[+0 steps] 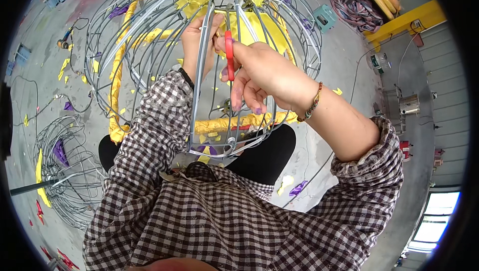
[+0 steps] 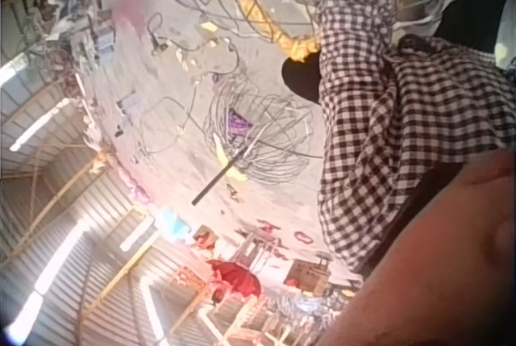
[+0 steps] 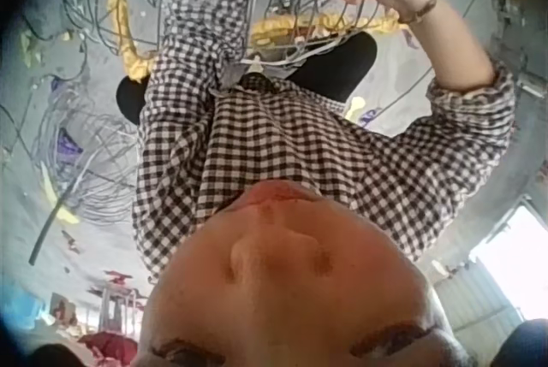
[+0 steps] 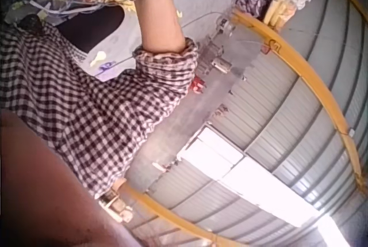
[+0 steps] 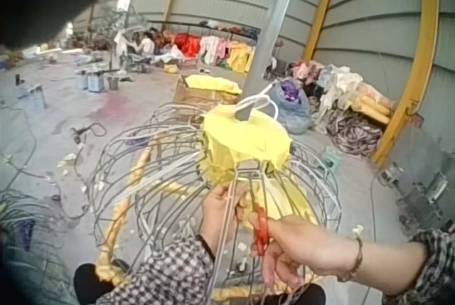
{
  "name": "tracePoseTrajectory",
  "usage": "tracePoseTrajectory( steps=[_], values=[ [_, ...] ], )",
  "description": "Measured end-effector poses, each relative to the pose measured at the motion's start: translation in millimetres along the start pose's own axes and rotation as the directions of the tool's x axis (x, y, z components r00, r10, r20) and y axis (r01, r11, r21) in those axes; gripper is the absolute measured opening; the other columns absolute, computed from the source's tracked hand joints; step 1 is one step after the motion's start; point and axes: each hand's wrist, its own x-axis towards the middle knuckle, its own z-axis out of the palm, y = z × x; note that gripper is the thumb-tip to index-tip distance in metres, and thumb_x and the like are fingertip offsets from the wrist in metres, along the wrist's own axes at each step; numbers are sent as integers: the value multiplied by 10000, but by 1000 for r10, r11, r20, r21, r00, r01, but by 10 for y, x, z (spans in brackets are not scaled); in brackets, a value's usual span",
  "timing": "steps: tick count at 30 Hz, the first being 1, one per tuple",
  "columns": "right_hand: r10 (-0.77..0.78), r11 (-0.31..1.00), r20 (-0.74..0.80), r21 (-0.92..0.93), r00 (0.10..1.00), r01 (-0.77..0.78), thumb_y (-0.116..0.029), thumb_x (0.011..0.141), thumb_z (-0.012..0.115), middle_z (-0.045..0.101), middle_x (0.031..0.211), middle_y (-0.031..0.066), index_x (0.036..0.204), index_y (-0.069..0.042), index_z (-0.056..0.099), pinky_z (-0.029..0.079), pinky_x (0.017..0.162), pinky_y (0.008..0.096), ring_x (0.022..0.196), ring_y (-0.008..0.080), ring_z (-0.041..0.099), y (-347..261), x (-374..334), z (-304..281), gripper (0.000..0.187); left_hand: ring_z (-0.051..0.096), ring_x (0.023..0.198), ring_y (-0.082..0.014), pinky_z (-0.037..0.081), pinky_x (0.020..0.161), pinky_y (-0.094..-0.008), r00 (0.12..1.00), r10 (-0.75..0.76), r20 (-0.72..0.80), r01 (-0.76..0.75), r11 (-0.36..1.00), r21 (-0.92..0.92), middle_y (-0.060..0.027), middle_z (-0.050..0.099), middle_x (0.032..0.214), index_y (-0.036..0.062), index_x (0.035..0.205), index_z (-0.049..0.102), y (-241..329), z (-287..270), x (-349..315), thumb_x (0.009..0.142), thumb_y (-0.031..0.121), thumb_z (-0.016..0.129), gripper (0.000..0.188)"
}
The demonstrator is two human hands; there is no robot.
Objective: Cutting and removing yellow tape from a large industrial wireframe structure using scissors.
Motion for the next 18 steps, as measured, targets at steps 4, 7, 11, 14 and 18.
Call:
tracePoseTrajectory(
  steps=[4,7,11,14,18],
  values=[
    [40,999,0,-12,999,-40,-576,978,386,633,616,192,927,64,537,396,360,280,338,165,498,-80,14,-2,660,486,392,-78,357,357,-226,1000,-6,7,7,998,-62,-49,607,644,-16,1061,591,-21,8,33,880,217,760,340],
    [55,998,-8,-21,998,-55,-559,984,371,637,626,190,925,59,537,411,369,286,347,168,508,-126,43,-3,643,474,380,-79,342,347,-229,1000,-23,9,23,996,-87,-46,600,626,0,1071,587,-41,18,45,887,214,753,327],
    [81,996,-5,-25,997,-81,-559,990,361,639,630,187,921,51,536,419,372,286,353,173,519,-181,90,3,639,457,372,-72,332,344,-230,997,-76,9,76,993,-92,-38,591,607,23,1079,584,-33,8,44,889,209,750,313],
    [113,993,-20,-26,993,-114,-580,980,382,637,626,188,918,53,532,422,373,286,355,180,526,-209,99,-2,654,449,372,-66,332,347,-229,994,-105,16,106,989,-101,-31,587,601,34,1078,584,-20,3,35,886,209,754,311],
    [104,994,-78,46,992,-101,-602,972,446,631,582,186,879,34,572,370,325,269,299,177,480,-163,110,30,655,441,375,-59,337,352,-228,993,-114,34,116,989,-90,-25,583,596,37,1071,587,11,18,14,876,218,765,321]
  ],
)
